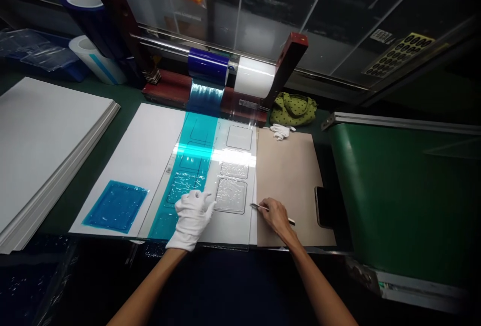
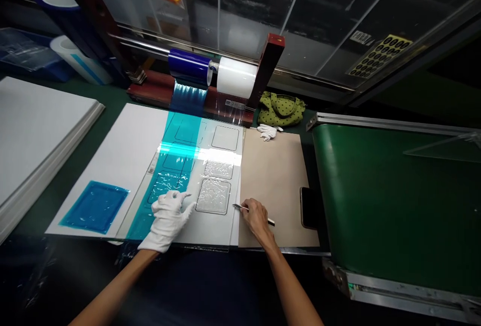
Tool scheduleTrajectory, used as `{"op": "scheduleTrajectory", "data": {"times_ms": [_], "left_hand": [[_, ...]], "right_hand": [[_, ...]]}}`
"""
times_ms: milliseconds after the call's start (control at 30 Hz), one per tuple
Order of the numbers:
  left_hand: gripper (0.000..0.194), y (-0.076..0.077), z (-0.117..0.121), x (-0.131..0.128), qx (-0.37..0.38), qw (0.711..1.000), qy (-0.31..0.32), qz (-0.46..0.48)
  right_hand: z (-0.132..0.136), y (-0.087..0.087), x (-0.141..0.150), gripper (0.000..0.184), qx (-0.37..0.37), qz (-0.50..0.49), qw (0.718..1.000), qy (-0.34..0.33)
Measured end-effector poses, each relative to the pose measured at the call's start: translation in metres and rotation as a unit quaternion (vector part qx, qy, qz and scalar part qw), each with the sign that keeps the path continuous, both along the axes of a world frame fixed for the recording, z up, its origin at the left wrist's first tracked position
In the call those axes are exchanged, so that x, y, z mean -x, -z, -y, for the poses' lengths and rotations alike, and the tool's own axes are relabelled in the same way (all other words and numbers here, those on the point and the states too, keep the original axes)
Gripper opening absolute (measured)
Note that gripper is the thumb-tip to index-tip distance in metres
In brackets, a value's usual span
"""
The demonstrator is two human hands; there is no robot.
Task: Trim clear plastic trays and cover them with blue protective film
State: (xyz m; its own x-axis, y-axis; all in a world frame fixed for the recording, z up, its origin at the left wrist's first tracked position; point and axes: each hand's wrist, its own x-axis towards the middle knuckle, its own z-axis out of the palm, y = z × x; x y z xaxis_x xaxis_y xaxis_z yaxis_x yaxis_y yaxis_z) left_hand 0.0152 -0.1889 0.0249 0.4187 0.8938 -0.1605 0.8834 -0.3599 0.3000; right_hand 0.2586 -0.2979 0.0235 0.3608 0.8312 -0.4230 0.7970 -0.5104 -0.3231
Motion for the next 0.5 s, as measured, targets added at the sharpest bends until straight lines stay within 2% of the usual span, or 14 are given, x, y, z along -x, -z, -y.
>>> {"op": "scheduleTrajectory", "data": {"times_ms": [133,267,367,500], "left_hand": [[0.038,0.008,0.022,0.005,-0.023,0.999,0.027,-0.028],[0.040,0.020,0.033,0.001,-0.022,0.998,0.061,-0.023],[0.040,0.029,0.035,-0.006,-0.012,0.997,0.072,-0.002],[0.038,0.039,0.028,-0.008,0.007,0.998,0.050,0.046]], "right_hand": [[0.009,0.012,0.015,0.014,-0.023,-0.074,0.996,0.048],[0.012,0.022,0.021,0.012,-0.040,-0.174,0.980,0.088],[0.014,0.027,0.022,0.019,-0.034,-0.268,0.955,0.121],[0.014,0.025,0.020,0.032,-0.025,-0.372,0.915,0.154]]}}
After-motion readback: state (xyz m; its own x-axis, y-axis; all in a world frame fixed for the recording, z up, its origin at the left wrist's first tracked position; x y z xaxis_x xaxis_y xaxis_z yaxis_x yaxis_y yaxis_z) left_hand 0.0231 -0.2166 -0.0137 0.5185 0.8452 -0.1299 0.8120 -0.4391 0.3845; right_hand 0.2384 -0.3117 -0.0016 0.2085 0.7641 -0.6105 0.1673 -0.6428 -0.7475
